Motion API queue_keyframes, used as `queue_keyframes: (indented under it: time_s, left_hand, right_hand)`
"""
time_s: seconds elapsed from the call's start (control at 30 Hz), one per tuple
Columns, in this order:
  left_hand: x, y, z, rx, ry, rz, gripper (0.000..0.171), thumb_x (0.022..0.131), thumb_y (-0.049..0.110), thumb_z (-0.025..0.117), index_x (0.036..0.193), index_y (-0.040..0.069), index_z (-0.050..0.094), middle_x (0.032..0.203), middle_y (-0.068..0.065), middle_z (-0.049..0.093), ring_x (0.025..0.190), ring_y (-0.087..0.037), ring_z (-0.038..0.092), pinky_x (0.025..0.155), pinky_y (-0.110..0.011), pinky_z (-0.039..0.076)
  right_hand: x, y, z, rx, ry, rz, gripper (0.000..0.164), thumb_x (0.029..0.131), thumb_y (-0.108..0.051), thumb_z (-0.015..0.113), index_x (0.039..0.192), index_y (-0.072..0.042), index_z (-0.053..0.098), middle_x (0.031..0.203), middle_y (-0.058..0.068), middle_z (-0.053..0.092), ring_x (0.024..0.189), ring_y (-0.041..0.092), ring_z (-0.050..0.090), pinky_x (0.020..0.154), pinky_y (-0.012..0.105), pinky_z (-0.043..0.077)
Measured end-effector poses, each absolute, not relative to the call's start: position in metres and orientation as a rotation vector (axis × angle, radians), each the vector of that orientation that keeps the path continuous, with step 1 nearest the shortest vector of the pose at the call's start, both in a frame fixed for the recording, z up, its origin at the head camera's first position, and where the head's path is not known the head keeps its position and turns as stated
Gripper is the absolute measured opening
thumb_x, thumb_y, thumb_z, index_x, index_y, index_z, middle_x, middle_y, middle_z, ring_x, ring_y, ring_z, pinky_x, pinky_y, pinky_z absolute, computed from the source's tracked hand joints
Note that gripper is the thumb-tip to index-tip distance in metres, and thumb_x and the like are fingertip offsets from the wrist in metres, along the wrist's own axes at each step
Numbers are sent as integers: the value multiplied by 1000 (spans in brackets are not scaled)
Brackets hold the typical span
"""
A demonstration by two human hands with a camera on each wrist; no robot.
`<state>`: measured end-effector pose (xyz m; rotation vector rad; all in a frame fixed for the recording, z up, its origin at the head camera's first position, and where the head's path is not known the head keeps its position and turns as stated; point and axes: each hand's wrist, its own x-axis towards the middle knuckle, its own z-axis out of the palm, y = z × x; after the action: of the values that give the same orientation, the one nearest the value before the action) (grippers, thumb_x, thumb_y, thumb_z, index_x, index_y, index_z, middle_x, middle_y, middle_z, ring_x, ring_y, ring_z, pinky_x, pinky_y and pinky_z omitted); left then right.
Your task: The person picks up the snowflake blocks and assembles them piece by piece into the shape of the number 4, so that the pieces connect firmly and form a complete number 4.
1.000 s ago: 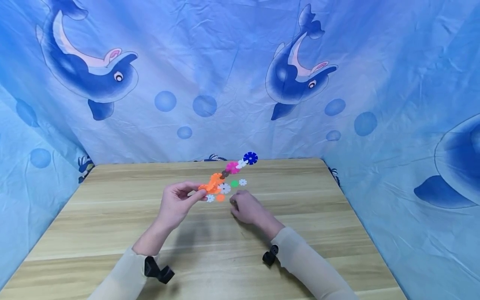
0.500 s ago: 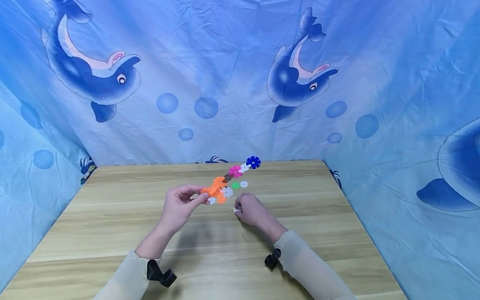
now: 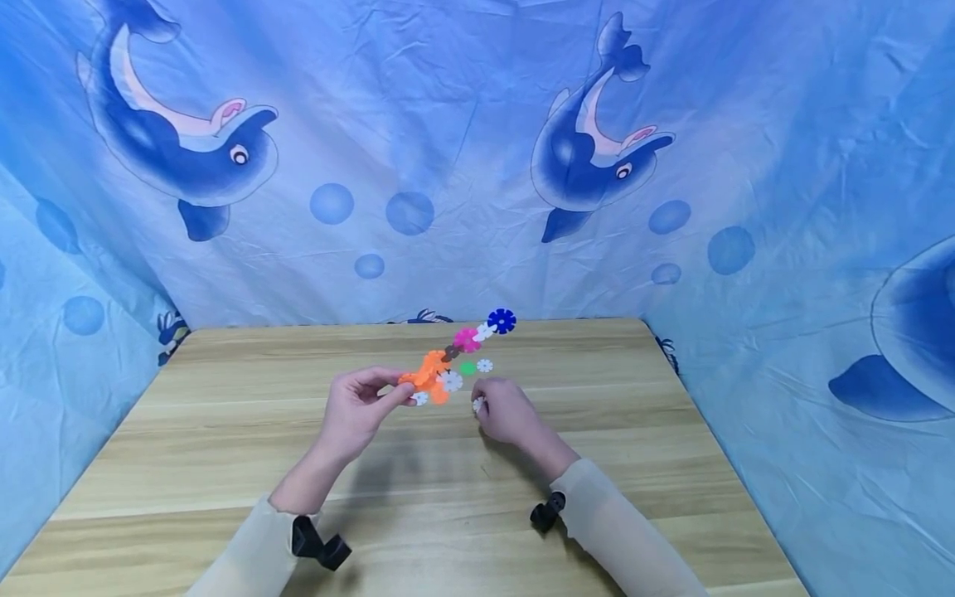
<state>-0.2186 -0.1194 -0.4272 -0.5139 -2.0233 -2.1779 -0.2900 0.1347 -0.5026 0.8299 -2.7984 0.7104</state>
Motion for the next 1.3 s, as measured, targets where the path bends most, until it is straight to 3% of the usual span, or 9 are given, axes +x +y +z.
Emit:
queue_keyframes:
  time_s: [0.2, 0.5, 0.67, 0.97, 1.2, 1.3]
  left_hand:
    - [-219, -120, -428, -533, -2011, -2173, 23, 93, 0, 79, 114, -9, 76, 96, 4, 81, 78, -14, 80, 78, -30, 68]
    - [-220, -121, -429, -542, -2006, -2167, 23, 93, 0, 79, 114, -9, 76, 97, 5, 81, 78, -14, 79, 78, -30, 68]
    - [-219, -122, -427, -526, -2021, -2147, 21, 94, 1, 79, 113, -8, 76, 97, 9, 81, 79, -16, 79, 78, -30, 68]
    - [-219, -123, -428, -521, -2014, -2146, 20, 94, 2, 80, 111, -8, 77, 94, 9, 80, 78, -11, 77, 78, -28, 67]
    - [-219, -123, -428, -556, -1984, -2169, 21, 93, 0, 79, 111, -10, 76, 93, 9, 80, 78, -10, 78, 79, -28, 68]
    - [-219, -123, -429, -552, -1985, -2171, 21, 93, 0, 79, 111, -10, 76, 93, 9, 81, 78, -12, 78, 79, -29, 68]
  right_hand:
    - [-288, 141, -488, 732, -2836, 904, 22, 89, 4, 69, 107, -5, 76, 94, 3, 74, 73, 7, 59, 67, 21, 56]
    - [-282, 149, -465, 601, -2733, 1222, 20, 93, -5, 76, 112, -10, 79, 99, 3, 79, 87, 12, 72, 79, 26, 64]
    - [-272, 150, -446, 530, -2661, 1438, 14, 94, -10, 79, 108, -10, 80, 97, 6, 80, 84, 14, 75, 77, 26, 65]
    - [-257, 154, -415, 543, -2534, 1887, 22, 95, -4, 77, 115, 4, 76, 100, 18, 79, 77, 20, 77, 77, 38, 69]
    - [-251, 155, -403, 530, -2463, 2137, 30, 97, 0, 74, 124, 12, 70, 96, 5, 79, 76, 13, 77, 77, 32, 68]
    - [-248, 155, -400, 522, -2436, 2222, 33, 96, 2, 73, 126, 15, 66, 96, 5, 79, 75, 14, 76, 76, 31, 68]
